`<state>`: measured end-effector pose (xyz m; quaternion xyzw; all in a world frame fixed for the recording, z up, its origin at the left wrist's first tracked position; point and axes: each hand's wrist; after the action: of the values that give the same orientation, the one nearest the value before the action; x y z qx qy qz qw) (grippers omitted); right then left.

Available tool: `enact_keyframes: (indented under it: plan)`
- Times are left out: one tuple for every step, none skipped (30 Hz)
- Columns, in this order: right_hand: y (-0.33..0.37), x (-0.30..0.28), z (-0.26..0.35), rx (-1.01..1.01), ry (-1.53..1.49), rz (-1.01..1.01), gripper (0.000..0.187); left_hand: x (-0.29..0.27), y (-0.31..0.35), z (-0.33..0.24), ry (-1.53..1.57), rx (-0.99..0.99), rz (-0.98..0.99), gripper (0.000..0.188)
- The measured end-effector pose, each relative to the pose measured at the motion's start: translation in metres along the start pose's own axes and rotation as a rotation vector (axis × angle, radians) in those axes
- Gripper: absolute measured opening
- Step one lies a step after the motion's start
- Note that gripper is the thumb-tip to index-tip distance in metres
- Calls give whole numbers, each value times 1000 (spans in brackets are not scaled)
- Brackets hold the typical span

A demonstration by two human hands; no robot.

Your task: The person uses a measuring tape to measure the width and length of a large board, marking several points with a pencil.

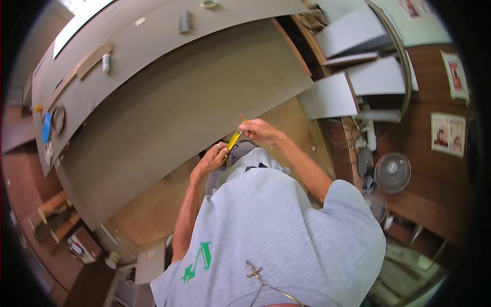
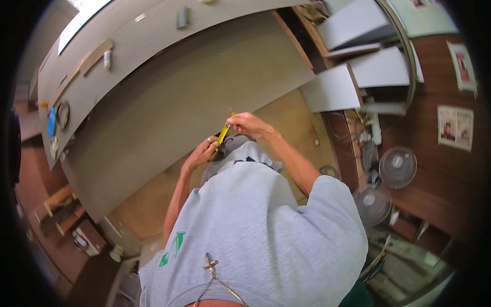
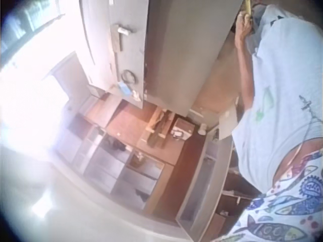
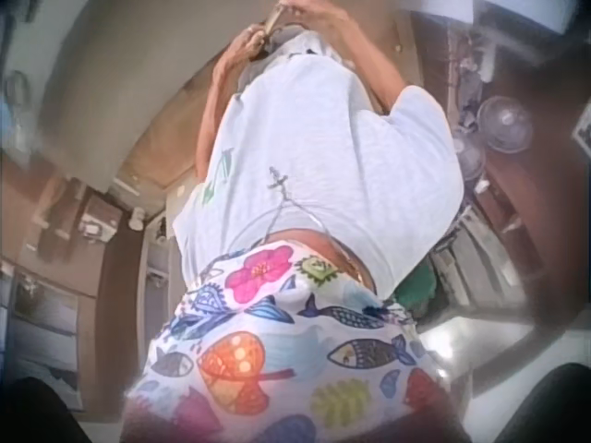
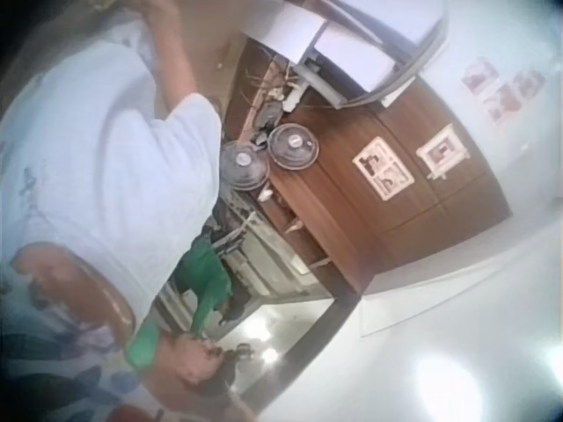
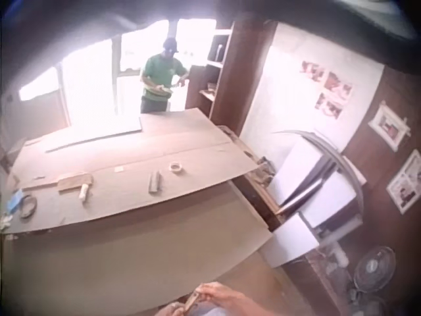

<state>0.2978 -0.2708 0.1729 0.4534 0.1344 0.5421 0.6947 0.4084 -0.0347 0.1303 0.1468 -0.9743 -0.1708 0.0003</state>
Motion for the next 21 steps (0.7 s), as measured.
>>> enact_keyframes:
  plan:
    - [11, -6, -2, -16, -91, -67, 24, -1, -4, 5, -44, 21, 67, 27]
    - [19, -13, -8, -31, -63, -91, 24, 1, -9, 11, -88, 39, 134, 26]
    - [25, -24, -13, -52, -33, -119, 23, 8, -17, 18, -136, 73, 121, 26]
    - [26, -37, -19, -73, -3, -145, 23, 15, -24, 25, -186, 108, 105, 25]
    - [22, -46, -28, -111, 56, -173, 27, 22, -30, 32, -235, 142, 89, 25]
    - [23, -56, -41, -130, 47, -242, 29, 30, -30, 36, -246, 137, 90, 24]
    - [23, -63, -48, -151, 38, -307, 31, 33, -33, 37, -261, 131, 88, 23]
    - [23, -72, -54, -170, 30, -370, 33, 35, -35, 37, -277, 125, 82, 22]
    - [23, -84, -58, -203, 34, -441, 38, 37, -39, 44, -253, 95, 64, 21]
    - [24, -98, -69, -232, -54, -459, 39, 38, -41, 46, -277, 83, 77, 21]
    - [25, -114, -79, -261, -139, -474, 39, 37, -43, 48, -302, 70, 86, 22]
    - [25, -134, -88, -294, -219, -489, 39, 35, -47, 49, -324, 63, 91, 22]
    - [16, -155, -100, -289, -301, -507, 38, 28, -49, 60, -391, 75, 102, 22]
    - [3, -180, -108, -275, -332, -551, 38, 18, -52, 70, -464, 86, 104, 23]
    - [-7, -205, -123, -245, -369, -599, 37, 16, -56, 70, -466, -9, 93, 24]
    - [-20, -230, -137, -210, -408, -634, 37, 13, -58, 68, -472, -113, 74, 25]
    - [-33, -253, -136, -200, -426, -675, 35, 5, -61, 60, -489, -152, 47, 27]
    - [-46, -281, -145, -172, -454, -718, 34, 3, -63, 56, -502, -207, 31, 28]
    - [-65, -312, -149, -154, -481, -753, 32, -5, -61, 62, -557, -268, 21, 30]
    - [-84, -350, -156, -136, -459, -828, 30, -11, -64, 68, -613, -321, 14, 31]
    - [-98, -389, -180, -94, -443, -922, 27, -1, -67, 61, -609, -389, -12, 32]
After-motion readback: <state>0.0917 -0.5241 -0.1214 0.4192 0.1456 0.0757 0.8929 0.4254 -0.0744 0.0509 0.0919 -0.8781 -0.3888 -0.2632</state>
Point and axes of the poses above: each hand's wrist, its own y-axis away from the middle knuckle, its own x-axis out of the palm, z = x × y, and after that the axes turned 7 degrees about x, right-handed
